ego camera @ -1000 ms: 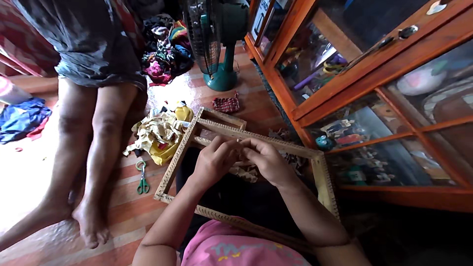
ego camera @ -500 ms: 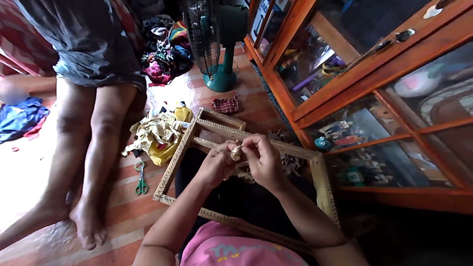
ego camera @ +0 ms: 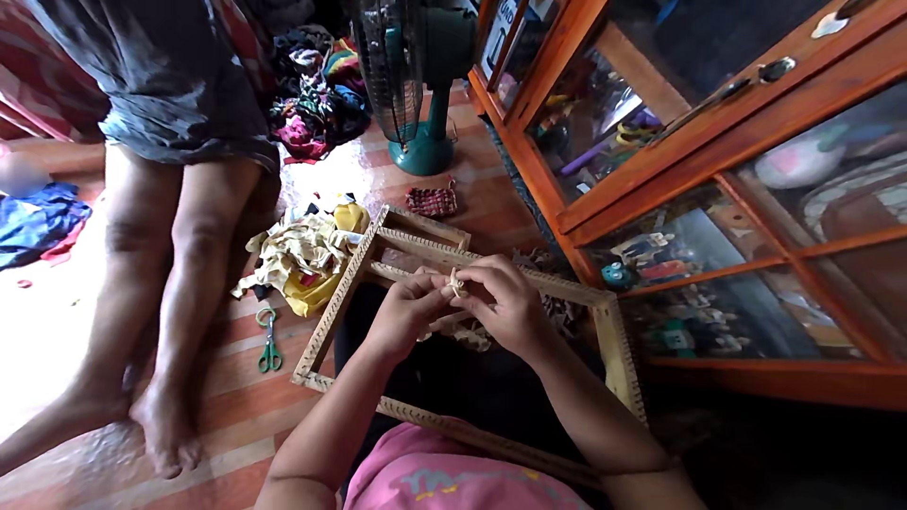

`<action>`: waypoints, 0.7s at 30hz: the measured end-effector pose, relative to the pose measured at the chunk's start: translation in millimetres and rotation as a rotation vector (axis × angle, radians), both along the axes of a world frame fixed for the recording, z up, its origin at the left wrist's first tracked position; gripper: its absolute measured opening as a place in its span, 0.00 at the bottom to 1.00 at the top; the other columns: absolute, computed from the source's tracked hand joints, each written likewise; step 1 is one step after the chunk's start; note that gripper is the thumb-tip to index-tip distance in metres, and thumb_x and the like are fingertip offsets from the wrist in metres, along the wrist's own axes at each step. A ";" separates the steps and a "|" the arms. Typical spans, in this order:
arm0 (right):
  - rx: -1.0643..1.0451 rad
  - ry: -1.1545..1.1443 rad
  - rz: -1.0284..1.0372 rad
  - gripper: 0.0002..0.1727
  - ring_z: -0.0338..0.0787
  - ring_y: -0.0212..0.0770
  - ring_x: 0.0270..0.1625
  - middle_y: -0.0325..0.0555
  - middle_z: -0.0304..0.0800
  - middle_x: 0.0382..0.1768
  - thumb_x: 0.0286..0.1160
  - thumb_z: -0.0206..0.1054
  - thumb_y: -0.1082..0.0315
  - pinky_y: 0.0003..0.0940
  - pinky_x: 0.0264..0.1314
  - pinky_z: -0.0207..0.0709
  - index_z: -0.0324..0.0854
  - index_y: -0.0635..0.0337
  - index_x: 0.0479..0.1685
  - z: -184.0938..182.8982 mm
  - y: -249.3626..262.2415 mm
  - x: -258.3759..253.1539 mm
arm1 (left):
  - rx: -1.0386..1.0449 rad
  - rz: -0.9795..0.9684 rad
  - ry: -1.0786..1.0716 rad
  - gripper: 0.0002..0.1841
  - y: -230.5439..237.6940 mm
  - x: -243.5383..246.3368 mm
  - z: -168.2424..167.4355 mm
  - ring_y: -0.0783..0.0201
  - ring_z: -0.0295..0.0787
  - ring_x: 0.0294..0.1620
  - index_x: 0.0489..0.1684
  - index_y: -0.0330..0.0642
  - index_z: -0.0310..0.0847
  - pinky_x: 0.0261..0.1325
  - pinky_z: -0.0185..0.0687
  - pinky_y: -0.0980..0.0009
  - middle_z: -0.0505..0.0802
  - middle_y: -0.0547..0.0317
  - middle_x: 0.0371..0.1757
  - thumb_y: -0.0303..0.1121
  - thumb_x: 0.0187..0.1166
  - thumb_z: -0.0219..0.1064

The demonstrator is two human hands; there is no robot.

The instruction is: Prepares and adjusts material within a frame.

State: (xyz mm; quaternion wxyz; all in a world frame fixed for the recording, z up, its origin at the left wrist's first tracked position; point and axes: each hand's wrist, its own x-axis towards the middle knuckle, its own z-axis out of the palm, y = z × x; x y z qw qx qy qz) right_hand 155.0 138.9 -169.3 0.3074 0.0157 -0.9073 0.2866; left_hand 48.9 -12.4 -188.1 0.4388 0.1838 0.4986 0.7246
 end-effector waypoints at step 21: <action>-0.361 0.008 0.038 0.05 0.86 0.21 0.42 0.35 0.88 0.39 0.75 0.72 0.68 0.17 0.48 0.84 0.87 0.61 0.36 9.5 15.6 3.7 | 0.078 -0.297 0.326 0.15 -2.9 -9.5 -5.0 0.76 0.90 0.36 0.64 0.34 0.74 0.43 0.88 0.77 0.93 0.67 0.40 0.35 0.89 0.56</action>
